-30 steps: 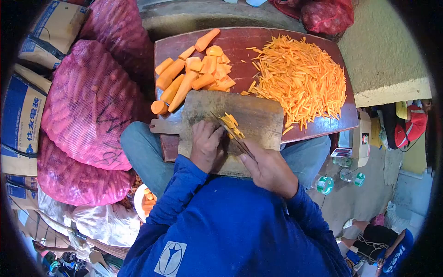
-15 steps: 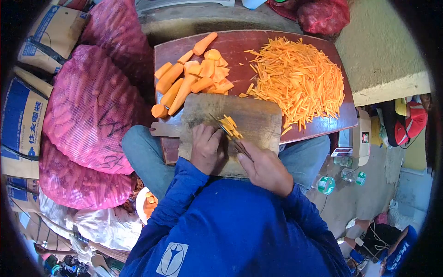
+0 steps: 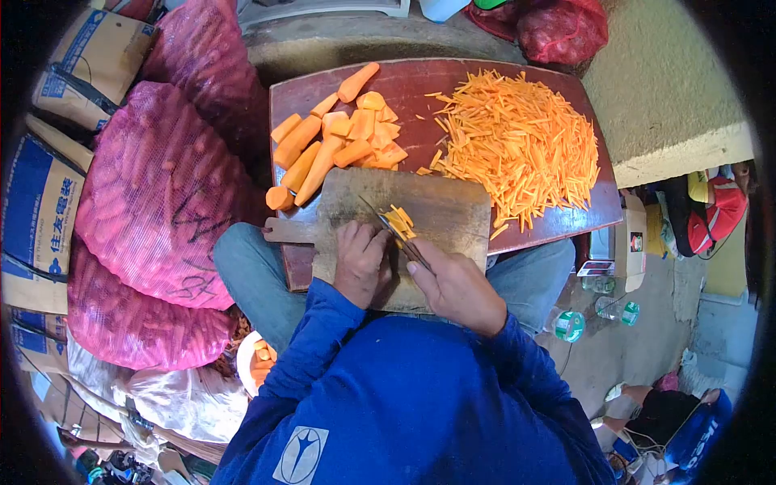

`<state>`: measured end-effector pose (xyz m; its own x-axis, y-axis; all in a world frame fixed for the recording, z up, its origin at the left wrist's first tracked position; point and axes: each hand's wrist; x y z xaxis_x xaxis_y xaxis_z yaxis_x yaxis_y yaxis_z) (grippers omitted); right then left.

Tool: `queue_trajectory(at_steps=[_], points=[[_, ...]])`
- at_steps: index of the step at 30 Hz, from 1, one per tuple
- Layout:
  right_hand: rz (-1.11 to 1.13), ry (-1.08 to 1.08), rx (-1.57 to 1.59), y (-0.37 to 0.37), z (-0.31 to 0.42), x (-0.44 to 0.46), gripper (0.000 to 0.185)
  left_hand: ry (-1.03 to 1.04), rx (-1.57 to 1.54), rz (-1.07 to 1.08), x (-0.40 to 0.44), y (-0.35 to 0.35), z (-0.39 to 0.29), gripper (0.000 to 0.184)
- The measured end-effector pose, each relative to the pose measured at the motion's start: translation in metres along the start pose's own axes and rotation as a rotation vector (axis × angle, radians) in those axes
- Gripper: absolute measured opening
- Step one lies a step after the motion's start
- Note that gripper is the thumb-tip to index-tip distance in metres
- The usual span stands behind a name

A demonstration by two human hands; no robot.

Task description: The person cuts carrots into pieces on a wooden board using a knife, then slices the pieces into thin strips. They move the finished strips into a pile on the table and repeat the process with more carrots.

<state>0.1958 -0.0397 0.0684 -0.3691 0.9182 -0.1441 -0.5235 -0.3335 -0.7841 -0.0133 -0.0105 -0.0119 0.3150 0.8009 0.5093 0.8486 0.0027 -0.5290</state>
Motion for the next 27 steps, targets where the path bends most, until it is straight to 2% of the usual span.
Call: queue_trajectory(at_steps=[3,6,8,14,18,24,26,27], points=[[-0.027,-0.036,0.064,0.000,0.000,-0.005,0.035,-0.007,-0.014,-0.006,0.000,-0.001,-0.002,0.043],[0.052,0.046,0.086,-0.003,0.004,-0.008,0.033,0.002,0.031,0.033,0.001,-0.006,-0.004,0.044],[-0.010,0.005,0.052,0.002,0.001,-0.001,0.033,-0.007,0.016,0.018,-0.002,0.002,0.002,0.044],[-0.005,-0.001,0.167,-0.006,0.005,-0.006,0.034,-0.027,0.024,0.005,0.000,-0.002,-0.004,0.041],[0.022,0.055,0.095,0.004,0.002,-0.004,0.035,-0.012,0.022,-0.007,-0.001,0.000,-0.001,0.039],[-0.068,-0.079,0.009,0.002,0.000,0.014,0.035,-0.005,-0.009,-0.037,-0.003,0.004,0.002,0.034],[-0.241,-0.092,0.103,0.001,-0.003,0.008,0.035,-0.013,-0.026,-0.066,-0.003,0.005,0.004,0.030],[-0.233,-0.099,0.104,-0.002,-0.004,0.004,0.035,-0.011,-0.048,-0.087,-0.002,0.005,0.003,0.026]])
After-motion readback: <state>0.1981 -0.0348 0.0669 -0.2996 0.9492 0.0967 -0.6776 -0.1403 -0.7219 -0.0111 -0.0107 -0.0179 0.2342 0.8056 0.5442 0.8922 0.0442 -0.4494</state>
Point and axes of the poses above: each hand's wrist, its own x-axis towards the middle knuckle, its own y-axis out of the palm, z = x × y, and after that the axes turned 14 degrees about -x, right-handed
